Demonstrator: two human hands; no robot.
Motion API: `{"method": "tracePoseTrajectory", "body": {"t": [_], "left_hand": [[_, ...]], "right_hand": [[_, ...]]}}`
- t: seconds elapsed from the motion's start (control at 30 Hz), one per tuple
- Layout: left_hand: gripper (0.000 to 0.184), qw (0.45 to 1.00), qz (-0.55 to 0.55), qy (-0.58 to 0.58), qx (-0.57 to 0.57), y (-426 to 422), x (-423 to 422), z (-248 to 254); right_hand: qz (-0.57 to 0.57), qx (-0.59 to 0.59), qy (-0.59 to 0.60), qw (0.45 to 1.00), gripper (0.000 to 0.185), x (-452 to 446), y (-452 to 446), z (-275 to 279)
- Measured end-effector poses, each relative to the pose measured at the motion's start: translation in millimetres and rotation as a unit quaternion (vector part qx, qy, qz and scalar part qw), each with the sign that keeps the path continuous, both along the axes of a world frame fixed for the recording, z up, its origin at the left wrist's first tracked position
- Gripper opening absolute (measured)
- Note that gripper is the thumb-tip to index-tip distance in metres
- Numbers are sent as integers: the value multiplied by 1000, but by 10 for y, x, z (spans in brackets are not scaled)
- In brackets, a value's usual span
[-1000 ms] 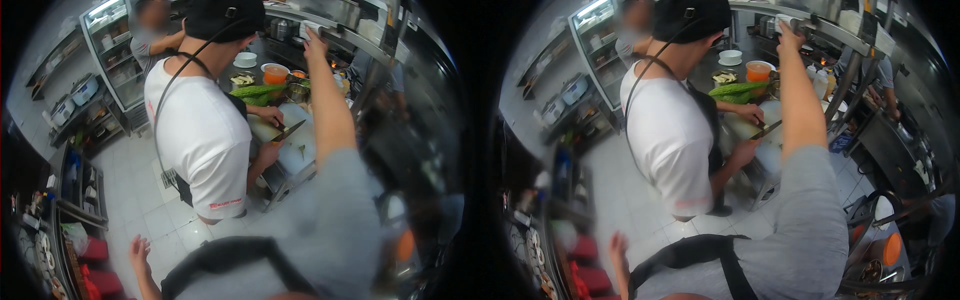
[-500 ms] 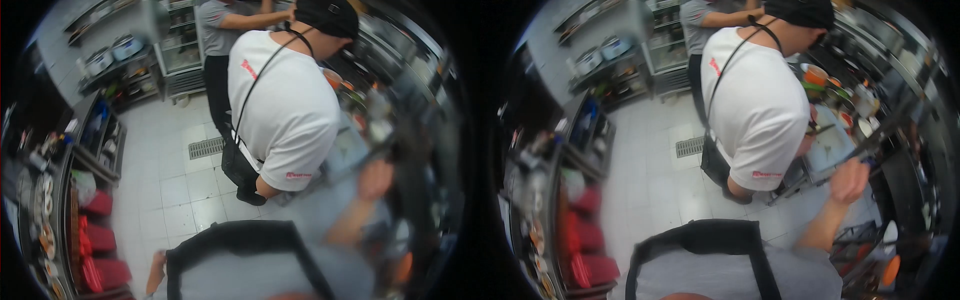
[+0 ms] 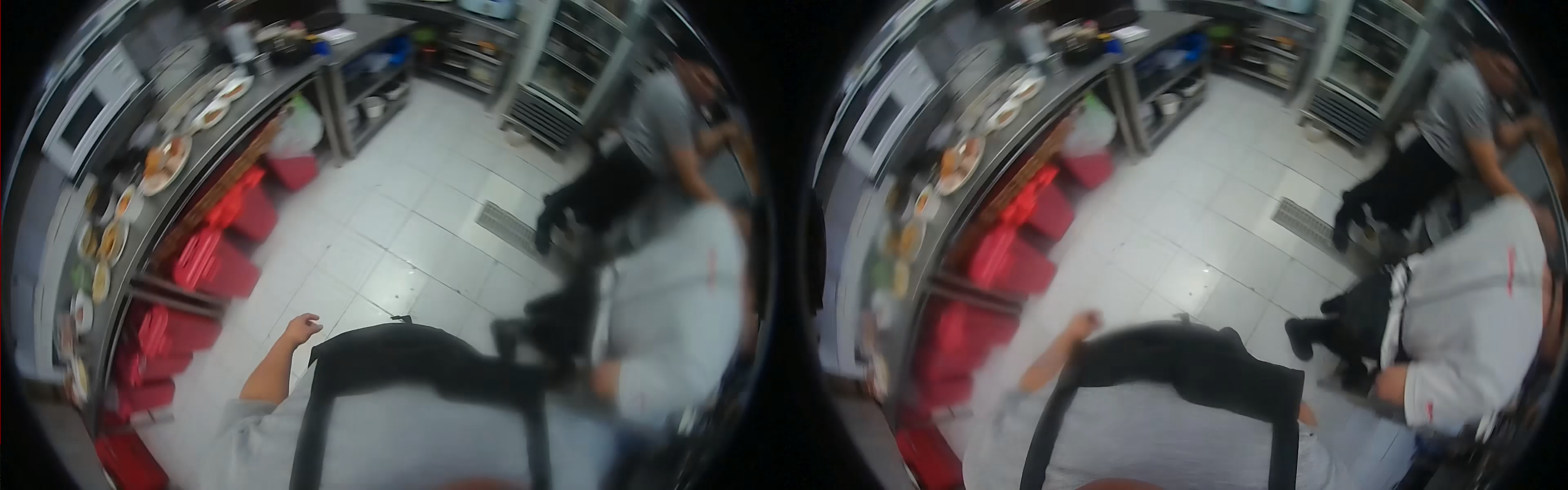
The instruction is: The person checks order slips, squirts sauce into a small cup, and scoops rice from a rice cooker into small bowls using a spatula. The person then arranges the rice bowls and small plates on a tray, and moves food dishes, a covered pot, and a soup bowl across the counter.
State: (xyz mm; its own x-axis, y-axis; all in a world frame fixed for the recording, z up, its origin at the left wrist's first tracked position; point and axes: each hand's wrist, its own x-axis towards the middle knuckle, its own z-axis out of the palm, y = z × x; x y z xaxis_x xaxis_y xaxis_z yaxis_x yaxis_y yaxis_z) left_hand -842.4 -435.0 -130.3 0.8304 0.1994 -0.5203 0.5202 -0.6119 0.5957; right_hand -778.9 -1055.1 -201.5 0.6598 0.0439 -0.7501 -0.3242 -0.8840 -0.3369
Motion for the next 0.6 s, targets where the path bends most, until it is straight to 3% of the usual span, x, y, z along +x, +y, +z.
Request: {"method": "tracePoseTrajectory", "body": {"t": [0.1, 0.27, 0.4, 0.6], "left_hand": [[49, 997, 65, 39, -4, 215, -36, 162], [48, 990, 126, 66, 19, 453, 344, -139], [48, 990, 135, 22, 15, 592, 1002, -294], [49, 970, 242, -4, -33, 589, 2224, -36]], "right_hand": [[-111, 11, 60, 992, 33, 452, 3, 205], [-191, 23, 83, 978, 36, 1585, 118, 151], [-219, 41, 78, 972, 38, 2731, 221, 47], [-193, 131, 12, 972, 43, 4911, 857, 140]]}}
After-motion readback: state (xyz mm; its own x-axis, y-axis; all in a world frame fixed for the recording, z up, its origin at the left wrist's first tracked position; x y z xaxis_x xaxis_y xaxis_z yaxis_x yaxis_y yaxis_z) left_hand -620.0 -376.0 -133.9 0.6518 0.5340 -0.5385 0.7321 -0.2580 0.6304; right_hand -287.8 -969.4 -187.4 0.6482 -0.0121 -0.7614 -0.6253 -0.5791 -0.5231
